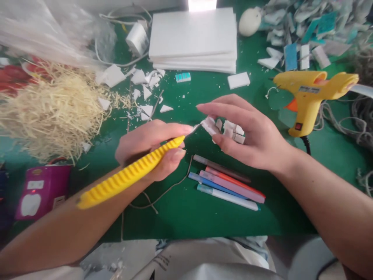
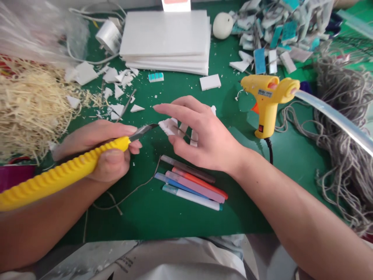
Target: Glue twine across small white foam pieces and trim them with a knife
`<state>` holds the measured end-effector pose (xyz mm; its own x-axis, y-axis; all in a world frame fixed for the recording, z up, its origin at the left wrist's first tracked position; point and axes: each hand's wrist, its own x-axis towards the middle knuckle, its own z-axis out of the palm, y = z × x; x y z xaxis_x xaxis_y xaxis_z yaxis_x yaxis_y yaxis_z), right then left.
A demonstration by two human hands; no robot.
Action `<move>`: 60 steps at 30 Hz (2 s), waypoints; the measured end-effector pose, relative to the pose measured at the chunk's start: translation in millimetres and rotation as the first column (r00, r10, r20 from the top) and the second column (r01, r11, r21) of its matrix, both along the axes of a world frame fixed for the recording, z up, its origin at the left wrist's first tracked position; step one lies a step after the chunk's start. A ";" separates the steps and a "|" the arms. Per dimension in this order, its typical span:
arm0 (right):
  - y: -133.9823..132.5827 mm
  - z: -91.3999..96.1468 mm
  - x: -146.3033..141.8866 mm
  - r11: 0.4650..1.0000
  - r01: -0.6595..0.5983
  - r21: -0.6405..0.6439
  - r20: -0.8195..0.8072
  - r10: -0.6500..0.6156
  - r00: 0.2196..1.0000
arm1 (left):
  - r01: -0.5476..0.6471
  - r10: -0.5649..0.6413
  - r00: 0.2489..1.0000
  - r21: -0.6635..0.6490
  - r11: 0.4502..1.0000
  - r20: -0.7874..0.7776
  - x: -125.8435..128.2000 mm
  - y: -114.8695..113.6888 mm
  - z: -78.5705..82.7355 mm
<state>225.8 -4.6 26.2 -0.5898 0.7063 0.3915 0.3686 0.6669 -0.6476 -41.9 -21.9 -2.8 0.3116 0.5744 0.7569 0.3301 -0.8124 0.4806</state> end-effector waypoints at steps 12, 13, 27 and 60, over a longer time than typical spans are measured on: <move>-2.2 1.5 -3.6 0.902 0.032 -0.430 -0.302 -0.177 0.937 | -0.009 0.026 0.991 -0.130 0.992 0.131 22.1 -8.9 11.4; -1.7 0.9 -3.7 0.901 0.022 -0.433 -0.327 -0.180 0.928 | 0.002 0.021 0.988 -0.149 0.989 0.154 23.0 -8.5 9.8; -0.7 6.0 -8.8 0.744 -0.202 -0.637 -0.546 -0.251 0.799 | 0.097 -0.066 0.953 -0.091 0.991 0.297 29.6 -3.7 -3.6; -2.8 4.3 -8.8 0.720 0.009 -0.694 -0.380 -0.377 0.845 | 0.136 -0.114 0.986 -0.194 0.972 0.118 19.2 -6.7 6.7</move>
